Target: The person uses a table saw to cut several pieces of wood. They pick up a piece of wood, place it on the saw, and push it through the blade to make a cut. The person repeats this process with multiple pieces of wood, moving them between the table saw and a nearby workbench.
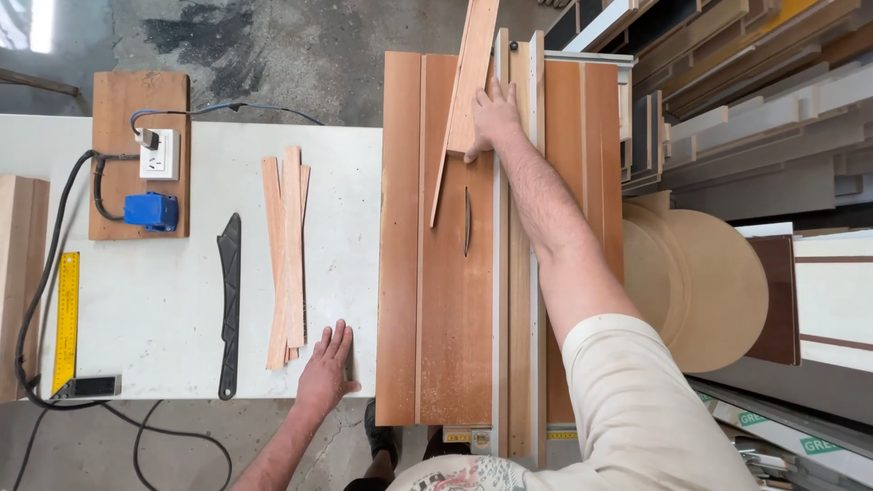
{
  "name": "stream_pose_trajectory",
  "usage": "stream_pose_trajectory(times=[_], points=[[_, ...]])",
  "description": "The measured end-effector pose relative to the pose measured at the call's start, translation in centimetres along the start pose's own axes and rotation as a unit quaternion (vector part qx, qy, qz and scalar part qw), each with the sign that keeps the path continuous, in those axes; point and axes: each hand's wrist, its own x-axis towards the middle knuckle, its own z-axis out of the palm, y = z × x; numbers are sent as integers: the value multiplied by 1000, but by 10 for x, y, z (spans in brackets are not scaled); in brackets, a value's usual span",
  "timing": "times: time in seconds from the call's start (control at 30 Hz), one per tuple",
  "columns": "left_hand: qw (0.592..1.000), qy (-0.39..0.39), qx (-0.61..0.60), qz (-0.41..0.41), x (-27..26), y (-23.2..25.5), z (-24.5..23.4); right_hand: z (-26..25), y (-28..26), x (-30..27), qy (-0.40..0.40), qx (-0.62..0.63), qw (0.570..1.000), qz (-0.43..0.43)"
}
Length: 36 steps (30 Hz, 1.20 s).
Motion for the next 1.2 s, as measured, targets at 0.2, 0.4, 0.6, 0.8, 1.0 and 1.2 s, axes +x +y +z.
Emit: stream_pose_trajectory(times=[0.2, 0.4, 0.6, 0.8, 1.0, 1.2], points=[[1000, 0, 9, -2, 1, 1, -1, -29, -18, 9, -19, 127, 988, 90], [1000, 3, 1, -2, 1, 0, 1, -28, -28, 30, 66, 369, 903, 211], [1000, -1, 2, -2, 3, -2, 4, -41, -24, 2, 58, 499, 824, 263], [1000, -1, -3, 4, 3, -1, -2, -51, -47, -30, 44, 500, 827, 252], [1000, -27, -9, -6, 1, 2, -14, -70, -71, -66, 61, 562, 800, 201], [998, -58, 25, -7, -25, 15, -58, -121, -55, -130, 141, 539, 806, 201]])
